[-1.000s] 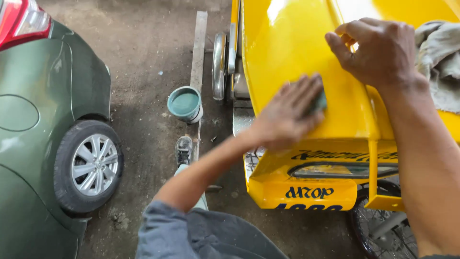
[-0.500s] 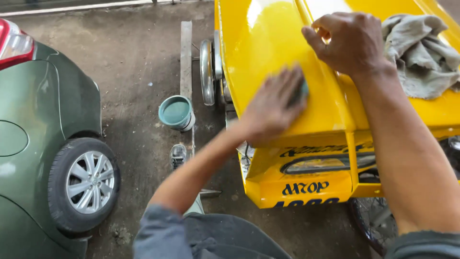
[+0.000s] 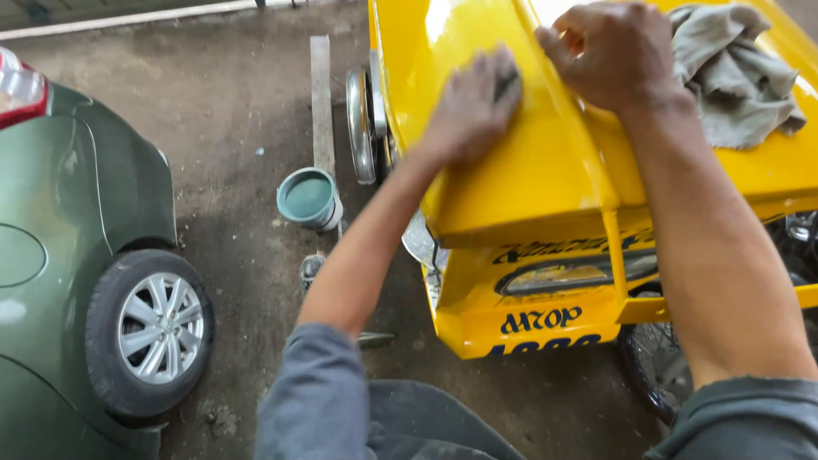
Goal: Sand the yellow roof of a tricycle vehicle using a sanding block and water.
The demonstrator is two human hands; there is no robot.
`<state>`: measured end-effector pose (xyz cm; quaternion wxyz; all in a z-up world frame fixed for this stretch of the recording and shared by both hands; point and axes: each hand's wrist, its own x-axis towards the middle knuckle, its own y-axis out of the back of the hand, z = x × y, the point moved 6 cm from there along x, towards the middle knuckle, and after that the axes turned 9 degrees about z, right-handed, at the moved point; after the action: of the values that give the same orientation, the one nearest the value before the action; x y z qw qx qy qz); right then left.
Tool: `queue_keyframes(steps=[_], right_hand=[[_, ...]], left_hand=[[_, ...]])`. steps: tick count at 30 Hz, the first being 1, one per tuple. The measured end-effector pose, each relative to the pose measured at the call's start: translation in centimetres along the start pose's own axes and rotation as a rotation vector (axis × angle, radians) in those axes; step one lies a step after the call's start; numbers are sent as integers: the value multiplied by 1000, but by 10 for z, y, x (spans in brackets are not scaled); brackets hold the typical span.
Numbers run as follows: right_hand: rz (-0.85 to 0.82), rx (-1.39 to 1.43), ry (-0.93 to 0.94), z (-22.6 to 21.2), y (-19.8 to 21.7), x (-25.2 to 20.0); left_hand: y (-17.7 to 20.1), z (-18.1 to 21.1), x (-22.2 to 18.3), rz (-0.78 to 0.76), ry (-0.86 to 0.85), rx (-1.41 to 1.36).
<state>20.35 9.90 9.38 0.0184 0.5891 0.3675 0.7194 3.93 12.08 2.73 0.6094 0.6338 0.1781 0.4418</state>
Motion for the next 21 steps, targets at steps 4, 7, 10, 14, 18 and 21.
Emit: queue_keyframes(steps=[4, 7, 10, 14, 18, 21], right_hand=[[32, -48, 16, 10, 3, 4], [37, 13, 44, 2, 3, -3], [58, 55, 52, 3, 7, 6], [14, 44, 63, -11, 2, 13], [21, 43, 51, -7, 4, 5], [16, 71, 32, -6, 3, 8]], left_hand=[[2, 5, -38, 170, 41, -198], [38, 43, -136, 197, -202, -373], [50, 46, -166, 97, -212, -496], [50, 78, -143, 101, -311, -371], [62, 67, -160, 59, -400, -389], [54, 53, -183, 25, -286, -398]])
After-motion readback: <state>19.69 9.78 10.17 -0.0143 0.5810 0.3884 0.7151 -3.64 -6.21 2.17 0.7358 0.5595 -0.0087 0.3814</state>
